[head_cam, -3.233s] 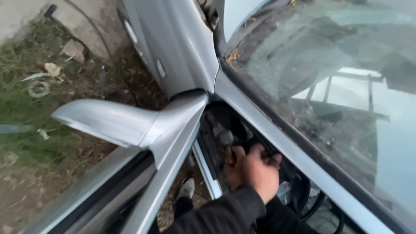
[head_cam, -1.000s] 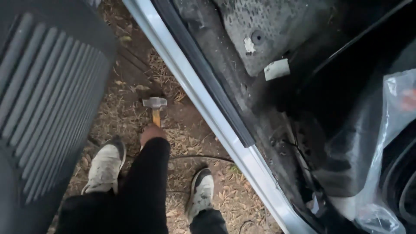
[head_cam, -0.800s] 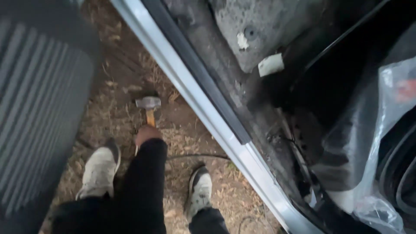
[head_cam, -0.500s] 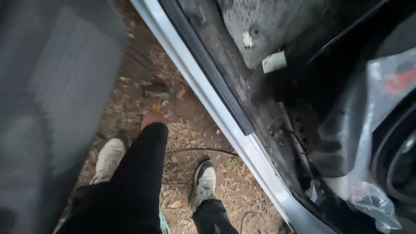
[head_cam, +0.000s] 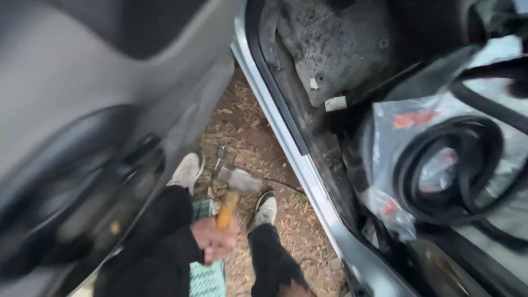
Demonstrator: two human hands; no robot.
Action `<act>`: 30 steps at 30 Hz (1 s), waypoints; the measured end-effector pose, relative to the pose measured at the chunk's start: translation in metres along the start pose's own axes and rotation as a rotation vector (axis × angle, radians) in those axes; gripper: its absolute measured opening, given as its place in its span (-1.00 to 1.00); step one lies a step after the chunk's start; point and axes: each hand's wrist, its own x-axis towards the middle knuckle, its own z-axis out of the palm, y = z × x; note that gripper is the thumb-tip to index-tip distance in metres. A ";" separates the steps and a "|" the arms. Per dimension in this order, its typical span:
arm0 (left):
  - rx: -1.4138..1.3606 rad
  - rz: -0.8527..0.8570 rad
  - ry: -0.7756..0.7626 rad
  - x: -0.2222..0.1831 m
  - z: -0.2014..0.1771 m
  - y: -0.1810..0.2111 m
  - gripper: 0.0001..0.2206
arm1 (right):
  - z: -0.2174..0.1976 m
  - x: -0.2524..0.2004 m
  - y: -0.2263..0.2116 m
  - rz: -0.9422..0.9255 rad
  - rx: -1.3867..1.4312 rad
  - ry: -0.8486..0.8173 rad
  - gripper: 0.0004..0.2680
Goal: Installing or repairing weatherstripping seals on a car door frame using a hammer and a pry tool.
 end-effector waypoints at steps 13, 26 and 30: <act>0.686 0.078 -0.387 -0.259 0.303 0.035 -0.66 | -0.350 0.178 -0.346 0.546 0.520 -0.189 -0.81; 1.371 0.812 -0.057 -0.267 0.485 0.011 -0.70 | -0.558 0.189 -0.603 -0.011 0.918 0.136 -0.70; 1.857 0.469 -0.185 -0.286 0.516 0.054 -0.50 | -0.564 0.190 -0.571 0.051 1.200 0.290 -0.85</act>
